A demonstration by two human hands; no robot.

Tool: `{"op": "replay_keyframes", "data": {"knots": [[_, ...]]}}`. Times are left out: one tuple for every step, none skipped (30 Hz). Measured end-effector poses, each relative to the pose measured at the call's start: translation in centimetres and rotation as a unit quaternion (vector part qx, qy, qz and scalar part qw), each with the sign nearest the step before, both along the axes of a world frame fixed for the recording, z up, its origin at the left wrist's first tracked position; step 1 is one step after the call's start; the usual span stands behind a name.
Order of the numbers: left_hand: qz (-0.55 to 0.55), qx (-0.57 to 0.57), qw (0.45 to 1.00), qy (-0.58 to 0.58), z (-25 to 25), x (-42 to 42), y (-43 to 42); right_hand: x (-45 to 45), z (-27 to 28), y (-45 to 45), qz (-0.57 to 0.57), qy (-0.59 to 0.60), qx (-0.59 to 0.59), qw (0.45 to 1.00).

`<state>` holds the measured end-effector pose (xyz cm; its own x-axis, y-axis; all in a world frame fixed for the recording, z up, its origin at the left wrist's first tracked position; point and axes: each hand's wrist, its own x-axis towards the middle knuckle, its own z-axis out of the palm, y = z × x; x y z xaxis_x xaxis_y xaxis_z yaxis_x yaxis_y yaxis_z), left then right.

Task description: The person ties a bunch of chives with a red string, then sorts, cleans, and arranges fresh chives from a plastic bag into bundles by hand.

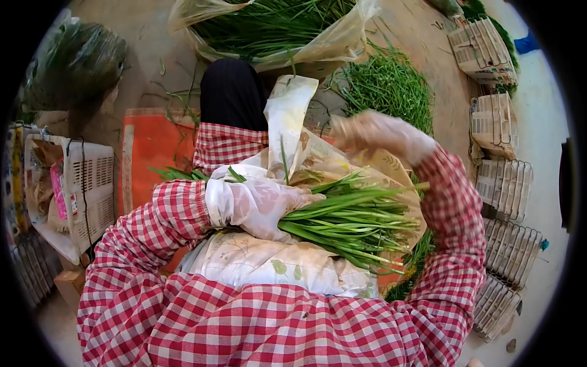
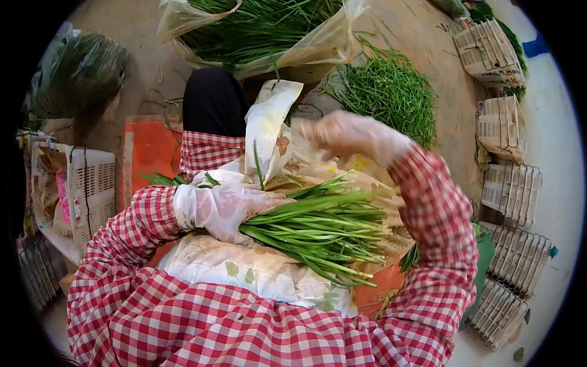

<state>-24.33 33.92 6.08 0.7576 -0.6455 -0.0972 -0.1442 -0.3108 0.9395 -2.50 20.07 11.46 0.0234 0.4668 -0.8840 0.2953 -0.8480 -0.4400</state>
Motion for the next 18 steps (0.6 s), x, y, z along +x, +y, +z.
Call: {"op": "replay_keyframes", "data": {"knots": [[0.002,0.006,1.0,0.018,0.3,0.0,0.0,0.6,-0.5,1.6,-0.036,-0.089,-0.073,0.993],[-0.005,0.028,1.0,0.013,0.5,0.0,0.0,0.9,-2.3,2.1,-0.089,-0.069,-0.047,0.993],[0.0,0.029,1.0,0.01,0.3,-0.2,-0.1,0.9,-5.5,2.2,-0.137,-0.048,-0.021,0.989],[0.002,0.036,0.999,0.0,-0.2,-0.4,-0.2,0.1,-8.6,2.1,-0.235,-0.021,0.043,0.971],[0.009,0.045,0.999,-0.01,-0.3,-0.5,0.0,-0.5,-10.2,3.0,-0.253,0.049,0.064,0.964],[0.009,0.049,0.999,-0.002,0.3,-0.3,0.3,-1.0,-11.5,3.8,-0.262,0.053,0.085,0.96],[-0.003,0.077,0.996,0.035,0.9,0.0,0.6,-1.1,-12.6,4.5,-0.272,0.06,0.106,0.955],[-0.004,0.051,0.998,0.037,0.4,0.1,0.7,-0.9,-13.7,5.4,-0.322,0.082,0.171,0.928],[-0.009,0.024,0.999,0.04,0.2,0.1,0.8,-1.8,-9.7,7.4,-0.399,0.098,0.219,0.885],[-0.004,0.025,0.999,0.04,0.2,0.2,0.8,-0.4,-8.6,8.7,-0.382,0.058,0.244,0.89],[-0.024,0.073,0.996,0.035,0.8,0.6,0.8,1.7,-7.6,10.6,-0.367,0.015,0.267,0.891],[-0.045,0.12,0.991,0.027,1.2,0.8,0.9,3.1,-5.8,12.9,-0.368,-0.012,0.297,0.881],[-0.043,0.12,0.992,0.024,1.1,0.9,0.9,4.2,-3.6,15.0,-0.367,-0.041,0.326,0.871],[-0.041,0.104,0.992,0.052,1.2,1.1,0.6,4.5,-1.4,16.6,-0.3,-0.003,0.385,0.873],[-0.04,0.089,0.992,0.081,1.1,1.1,0.6,3.9,0.1,18.6,-0.231,0.035,0.44,0.867],[-0.024,0.052,0.995,0.084,1.2,1.1,1.0,2.4,1.2,20.7,-0.189,0.014,0.46,0.868],[-0.025,0.054,0.995,0.082,0.2,0.8,1.1,0.5,1.6,23.0,-0.146,-0.008,0.479,0.866],[-0.005,-0.074,0.988,0.137,-1.9,0.2,1.1,-1.0,1.0,25.3,-0.12,-0.012,0.454,0.883]]}}
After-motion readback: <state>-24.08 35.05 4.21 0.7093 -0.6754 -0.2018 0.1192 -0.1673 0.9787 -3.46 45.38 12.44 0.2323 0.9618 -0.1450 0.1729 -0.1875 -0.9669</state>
